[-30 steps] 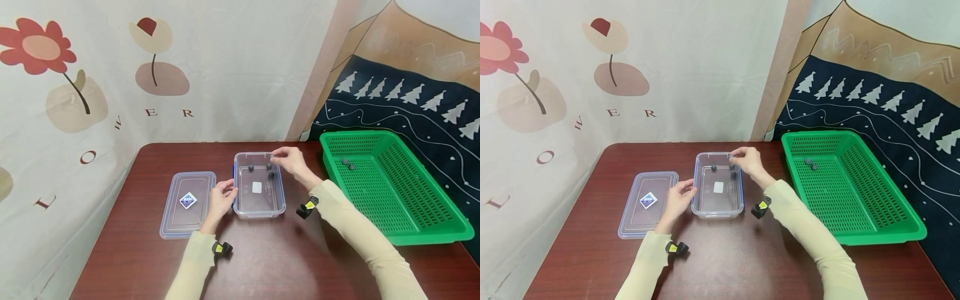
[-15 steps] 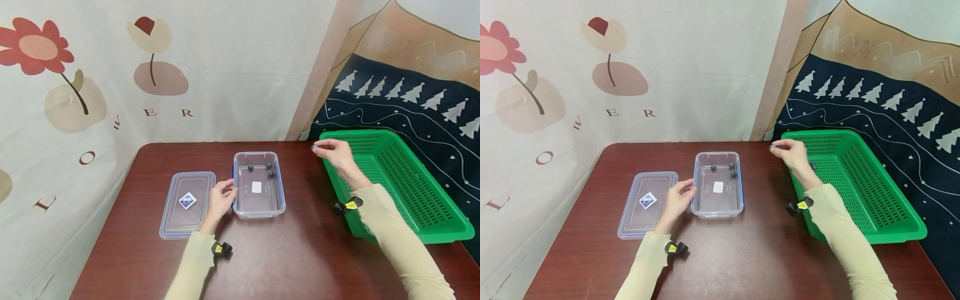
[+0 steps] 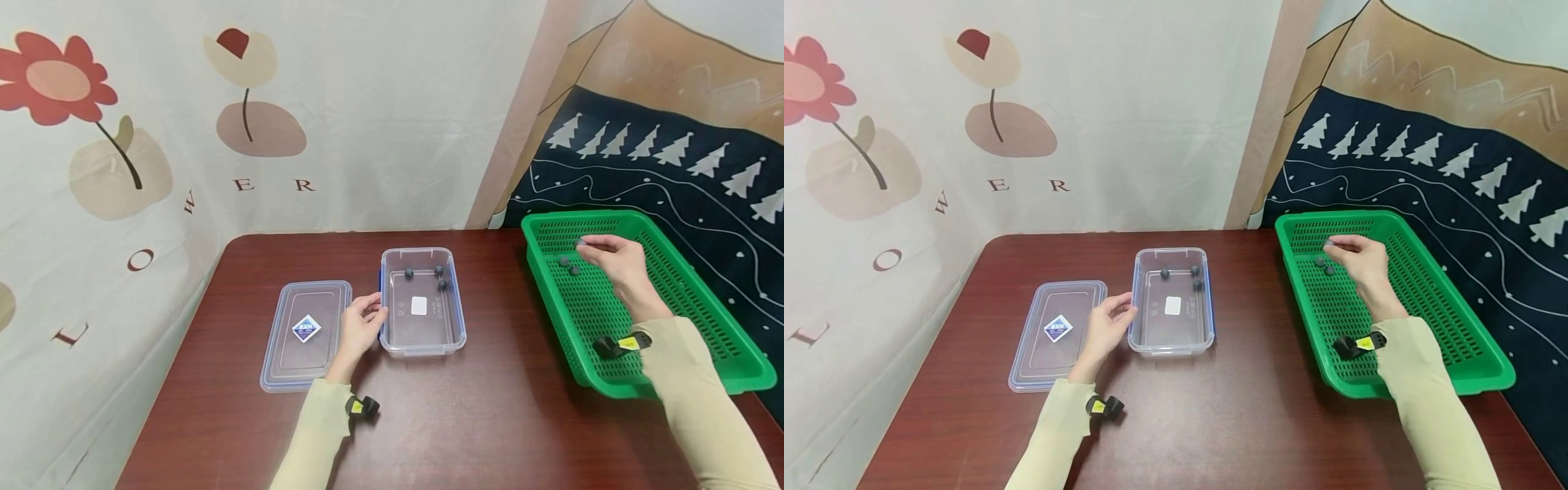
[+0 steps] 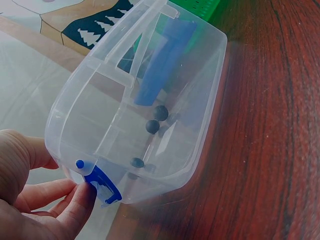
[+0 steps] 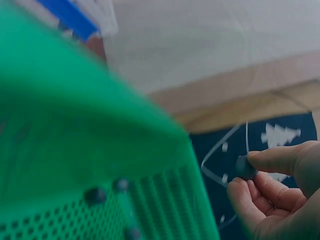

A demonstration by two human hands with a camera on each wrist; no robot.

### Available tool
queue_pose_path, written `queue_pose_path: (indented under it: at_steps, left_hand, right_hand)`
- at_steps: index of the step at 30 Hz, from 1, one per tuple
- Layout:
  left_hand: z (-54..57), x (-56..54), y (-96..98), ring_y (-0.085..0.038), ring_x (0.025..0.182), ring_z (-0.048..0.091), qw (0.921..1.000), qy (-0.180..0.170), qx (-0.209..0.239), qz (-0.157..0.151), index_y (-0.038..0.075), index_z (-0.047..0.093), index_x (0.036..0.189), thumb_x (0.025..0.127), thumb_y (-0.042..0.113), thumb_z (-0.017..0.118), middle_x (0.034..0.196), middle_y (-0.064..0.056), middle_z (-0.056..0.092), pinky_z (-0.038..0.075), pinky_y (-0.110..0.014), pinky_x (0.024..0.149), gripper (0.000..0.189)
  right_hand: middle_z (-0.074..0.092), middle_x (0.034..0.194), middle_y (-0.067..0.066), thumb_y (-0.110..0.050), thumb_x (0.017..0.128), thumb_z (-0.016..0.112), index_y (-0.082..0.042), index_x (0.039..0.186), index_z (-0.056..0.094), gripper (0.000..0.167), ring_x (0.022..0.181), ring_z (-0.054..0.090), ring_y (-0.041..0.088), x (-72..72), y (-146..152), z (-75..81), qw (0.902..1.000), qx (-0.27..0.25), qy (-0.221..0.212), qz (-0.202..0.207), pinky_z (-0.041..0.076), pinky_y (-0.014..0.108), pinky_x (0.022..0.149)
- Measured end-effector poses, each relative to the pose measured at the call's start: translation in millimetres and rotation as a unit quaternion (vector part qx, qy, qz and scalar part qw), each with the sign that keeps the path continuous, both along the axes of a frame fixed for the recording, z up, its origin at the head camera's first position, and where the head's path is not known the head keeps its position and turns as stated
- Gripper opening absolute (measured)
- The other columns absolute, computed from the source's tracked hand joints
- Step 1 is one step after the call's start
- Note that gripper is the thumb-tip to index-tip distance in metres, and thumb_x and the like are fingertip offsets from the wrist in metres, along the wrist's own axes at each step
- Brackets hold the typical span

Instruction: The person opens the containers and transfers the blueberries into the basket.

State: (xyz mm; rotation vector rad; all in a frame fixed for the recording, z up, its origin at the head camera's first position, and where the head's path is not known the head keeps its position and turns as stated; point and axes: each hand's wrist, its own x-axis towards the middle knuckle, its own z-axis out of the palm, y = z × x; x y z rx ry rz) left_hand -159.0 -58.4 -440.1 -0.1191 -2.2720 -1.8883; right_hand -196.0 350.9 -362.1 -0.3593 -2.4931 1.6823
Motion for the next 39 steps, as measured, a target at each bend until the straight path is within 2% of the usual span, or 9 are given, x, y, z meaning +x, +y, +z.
queue_pose_path:
  at_steps: [8, 9, 16, 21, 24, 28, 32, 35, 39]
  left_hand:
    - [-33.3, -14.6, -3.6, -0.039, 0.09, 0.061, 0.9999, 0.003, -0.006, 0.009, -0.021, 0.058, 0.107, 0.08, -0.011, 0.063, 0.099, -0.03, 0.058, 0.058, -0.037, 0.083, 0.03]
    - [-33.9, -14.6, -4.5, -0.038, 0.09, 0.061, 0.9999, 0.006, -0.005, 0.008, -0.021, 0.058, 0.107, 0.08, -0.01, 0.063, 0.099, -0.029, 0.058, 0.058, -0.035, 0.082, 0.03]
    - [1.0, 1.0, 0.3, -0.046, 0.09, 0.058, 1.0, -0.001, 0.0, 0.001, -0.027, 0.053, 0.105, 0.079, -0.016, 0.058, 0.098, -0.037, 0.054, 0.055, -0.047, 0.084, 0.029]
    - [-22.7, -10.5, -2.5, -0.044, 0.091, 0.059, 1.0, -0.002, 0.002, 0.005, -0.025, 0.055, 0.106, 0.079, -0.014, 0.059, 0.098, -0.034, 0.056, 0.056, -0.045, 0.084, 0.029]
    - [-34.2, -15.4, -4.0, -0.041, 0.091, 0.06, 1.0, -0.006, 0.004, 0.007, -0.022, 0.057, 0.108, 0.08, -0.012, 0.061, 0.099, -0.031, 0.057, 0.057, -0.039, 0.085, 0.03]
    - [-37.4, -16.3, -4.5, -0.038, 0.091, 0.06, 1.0, -0.004, 0.003, 0.008, -0.02, 0.059, 0.108, 0.08, -0.01, 0.063, 0.099, -0.028, 0.058, 0.057, -0.035, 0.084, 0.03]
    - [-37.5, -16.6, -4.5, -0.038, 0.09, 0.061, 1.0, 0.005, 0.001, 0.007, -0.02, 0.059, 0.108, 0.079, -0.01, 0.063, 0.098, -0.029, 0.058, 0.058, -0.035, 0.083, 0.03]
    - [-37.4, -16.4, -4.4, -0.038, 0.09, 0.061, 1.0, 0.004, -0.002, 0.006, -0.02, 0.059, 0.108, 0.08, -0.01, 0.063, 0.098, -0.029, 0.058, 0.058, -0.035, 0.083, 0.03]
    - [-36.9, -15.6, -4.6, -0.038, 0.09, 0.061, 1.0, 0.003, -0.001, 0.008, -0.019, 0.059, 0.108, 0.079, -0.01, 0.063, 0.098, -0.028, 0.058, 0.058, -0.034, 0.083, 0.03]
  right_hand:
    - [0.059, 0.076, -0.023, -0.029, 0.088, 0.065, -0.011, 0.11, 0.061, 0.029, 0.072, 0.059, -0.007, 7.0, 31.1, -20.5, 0.9983, 0.01, -0.032, -0.048, 0.054, 0.009, 0.066]
    - [0.058, 0.076, -0.023, -0.03, 0.088, 0.064, -0.011, 0.111, 0.061, 0.03, 0.073, 0.058, -0.008, 7.5, 33.0, -22.1, 0.9979, 0.018, -0.038, -0.049, 0.054, 0.009, 0.066]
    - [0.052, 0.077, -0.027, -0.034, 0.091, 0.059, -0.005, 0.12, 0.054, 0.041, 0.073, 0.054, -0.01, 10.0, 42.3, -31.9, 0.9929, 0.079, -0.076, -0.045, 0.053, 0.011, 0.069]
    - [0.051, 0.079, -0.025, -0.036, 0.09, 0.059, -0.015, 0.113, 0.058, 0.031, 0.071, 0.053, -0.011, 9.9, 47.7, -36.9, 0.9902, 0.079, -0.099, -0.061, 0.055, 0.021, 0.076]
    - [0.051, 0.077, -0.026, -0.033, 0.091, 0.059, -0.011, 0.114, 0.057, 0.032, 0.069, 0.053, -0.012, 9.9, 50.3, -38.2, 0.9911, 0.067, -0.099, -0.058, 0.055, 0.017, 0.073]
    - [0.051, 0.081, -0.021, -0.028, 0.091, 0.06, -0.001, 0.121, 0.054, 0.042, 0.066, 0.054, -0.012, 7.4, 53.5, -41.7, 0.9916, 0.053, -0.096, -0.069, 0.054, 0.01, 0.065]
    - [0.051, 0.09, -0.015, -0.03, 0.089, 0.063, -0.003, 0.123, 0.058, 0.044, 0.07, 0.054, -0.01, 3.8, 58.4, -46.4, 0.9914, 0.037, -0.097, -0.08, 0.055, 0.012, 0.068]
    - [0.052, 0.092, -0.017, -0.034, 0.087, 0.066, -0.009, 0.122, 0.06, 0.043, 0.073, 0.054, -0.01, -0.1, 59.2, -47.0, 0.9928, 0.021, -0.089, -0.077, 0.056, 0.014, 0.074]
    - [0.051, 0.093, -0.018, -0.038, 0.086, 0.065, -0.013, 0.121, 0.06, 0.043, 0.074, 0.054, -0.012, -6.5, 42.7, -35.5, 0.9945, 0.025, -0.08, -0.064, 0.055, 0.013, 0.077]
